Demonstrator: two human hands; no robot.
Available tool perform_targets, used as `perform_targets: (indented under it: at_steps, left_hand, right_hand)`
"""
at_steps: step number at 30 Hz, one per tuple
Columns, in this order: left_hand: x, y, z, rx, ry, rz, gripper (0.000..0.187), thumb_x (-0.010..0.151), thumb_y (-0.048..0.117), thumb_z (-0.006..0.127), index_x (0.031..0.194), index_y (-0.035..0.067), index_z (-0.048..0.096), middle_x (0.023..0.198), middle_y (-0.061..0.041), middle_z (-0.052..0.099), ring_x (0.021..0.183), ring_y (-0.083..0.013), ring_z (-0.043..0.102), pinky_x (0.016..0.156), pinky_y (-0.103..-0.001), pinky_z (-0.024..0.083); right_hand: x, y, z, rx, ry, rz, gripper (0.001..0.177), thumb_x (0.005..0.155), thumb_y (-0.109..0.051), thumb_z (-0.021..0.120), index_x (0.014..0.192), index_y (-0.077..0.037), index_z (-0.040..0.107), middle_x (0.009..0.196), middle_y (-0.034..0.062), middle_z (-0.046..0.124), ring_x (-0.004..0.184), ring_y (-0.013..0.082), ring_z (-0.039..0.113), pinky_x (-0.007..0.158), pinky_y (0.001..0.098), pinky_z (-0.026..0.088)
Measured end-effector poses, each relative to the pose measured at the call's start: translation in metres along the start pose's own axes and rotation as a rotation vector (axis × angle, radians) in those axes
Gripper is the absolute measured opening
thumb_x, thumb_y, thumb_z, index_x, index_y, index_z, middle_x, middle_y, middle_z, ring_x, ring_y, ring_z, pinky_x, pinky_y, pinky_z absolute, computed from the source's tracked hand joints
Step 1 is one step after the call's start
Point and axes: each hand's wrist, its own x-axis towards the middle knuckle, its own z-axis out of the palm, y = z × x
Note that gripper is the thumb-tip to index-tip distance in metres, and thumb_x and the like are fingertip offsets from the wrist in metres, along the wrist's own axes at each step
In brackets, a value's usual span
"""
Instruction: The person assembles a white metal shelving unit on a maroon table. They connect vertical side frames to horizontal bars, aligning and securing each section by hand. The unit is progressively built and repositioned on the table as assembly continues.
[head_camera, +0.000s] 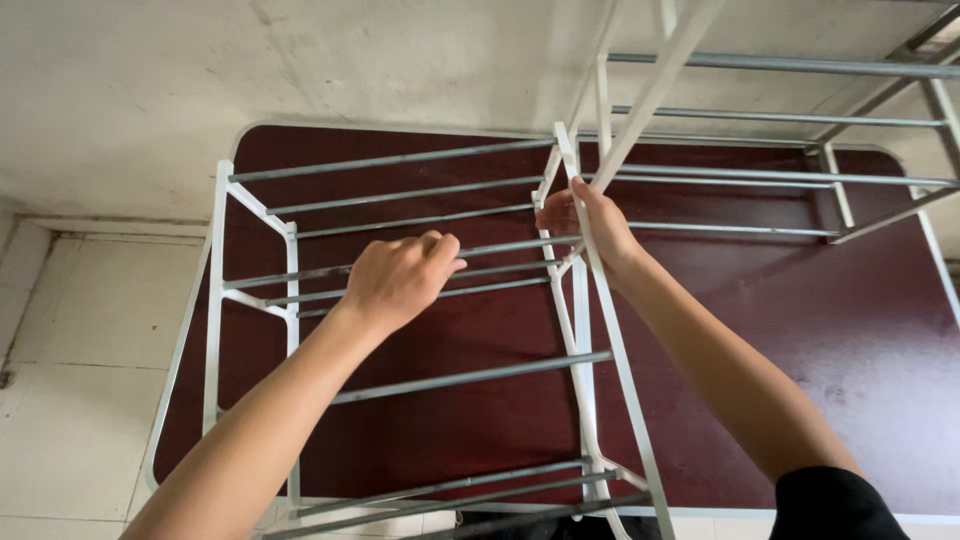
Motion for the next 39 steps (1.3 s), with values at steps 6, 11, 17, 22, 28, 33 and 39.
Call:
perform_targets:
  at_steps: [6, 11, 17, 22, 28, 33, 39]
  left_hand:
    - [-0.002, -0.005, 0.006, 0.065, 0.046, 0.031, 0.035, 0.101, 0.033, 0.069, 0.081, 0.010, 0.051, 0.052, 0.002, 0.054, 0.041, -0.0101, 0.057, 0.031, -0.026, 0.038]
    - [0.000, -0.006, 0.005, 0.046, 0.016, 0.026, 0.038, 0.101, 0.035, 0.068, 0.079, 0.010, 0.051, 0.051, 0.002, 0.054, 0.036, -0.0103, 0.053, 0.030, -0.026, 0.036]
    - [0.009, -0.004, -0.005, -0.098, -0.132, -0.090, 0.037, 0.102, 0.034, 0.066, 0.079, 0.009, 0.052, 0.049, -0.003, 0.060, 0.034, -0.0146, 0.054, 0.031, -0.030, 0.037]
    - [0.020, -0.007, -0.015, -0.314, -0.352, -0.324, 0.035, 0.100, 0.038, 0.063, 0.086, 0.007, 0.052, 0.059, -0.012, 0.069, 0.050, -0.0335, 0.065, 0.040, -0.045, 0.047]
    - [0.026, 0.003, -0.026, -0.303, -0.309, -0.385, 0.035, 0.095, 0.041, 0.064, 0.088, 0.007, 0.055, 0.075, -0.011, 0.074, 0.062, -0.0392, 0.070, 0.046, -0.052, 0.053]
    - [0.021, 0.014, -0.034, -0.307, -0.410, -0.456, 0.034, 0.098, 0.043, 0.062, 0.094, 0.010, 0.059, 0.070, -0.010, 0.072, 0.063, -0.0331, 0.072, 0.052, -0.048, 0.055]
    - [0.004, 0.020, -0.043, -0.290, -0.343, -0.382, 0.032, 0.094, 0.042, 0.070, 0.091, 0.011, 0.066, 0.068, -0.010, 0.072, 0.065, -0.0308, 0.071, 0.058, -0.047, 0.056]
  right_hand:
    - [0.009, 0.006, 0.002, 0.045, -0.013, -0.041, 0.055, 0.110, -0.041, 0.026, 0.102, -0.001, 0.063, 0.095, 0.0171, 0.070, 0.095, 0.0279, 0.071, 0.092, 0.0440, 0.057]
    - [0.009, 0.010, 0.002, 0.041, -0.038, -0.043, 0.054, 0.110, -0.042, 0.023, 0.106, -0.002, 0.060, 0.095, 0.0173, 0.072, 0.097, 0.0290, 0.071, 0.090, 0.0439, 0.055]
    - [0.008, 0.006, 0.003, 0.024, -0.057, -0.036, 0.053, 0.110, -0.042, 0.022, 0.111, -0.001, 0.057, 0.098, 0.0191, 0.072, 0.099, 0.0300, 0.071, 0.090, 0.0435, 0.053]
    - [0.010, 0.012, -0.001, 0.040, -0.062, -0.046, 0.053, 0.110, -0.041, 0.023, 0.112, 0.001, 0.056, 0.099, 0.0220, 0.070, 0.098, 0.0324, 0.071, 0.092, 0.0457, 0.057]
    - [0.011, 0.007, 0.000, -0.031, -0.030, -0.053, 0.057, 0.110, -0.041, 0.024, 0.112, 0.004, 0.058, 0.097, 0.0216, 0.070, 0.094, 0.0322, 0.073, 0.089, 0.0437, 0.059]
    - [-0.003, 0.004, 0.005, -0.130, 0.116, 0.039, 0.045, 0.106, -0.039, 0.030, 0.125, -0.004, 0.051, 0.105, 0.0169, 0.066, 0.091, 0.0251, 0.069, 0.078, 0.0461, 0.057]
    - [-0.012, 0.010, 0.001, -0.239, 0.155, -0.166, 0.050, 0.101, -0.026, 0.053, 0.143, -0.004, 0.039, 0.128, 0.0141, 0.058, 0.105, 0.0198, 0.065, 0.084, 0.0377, 0.054]
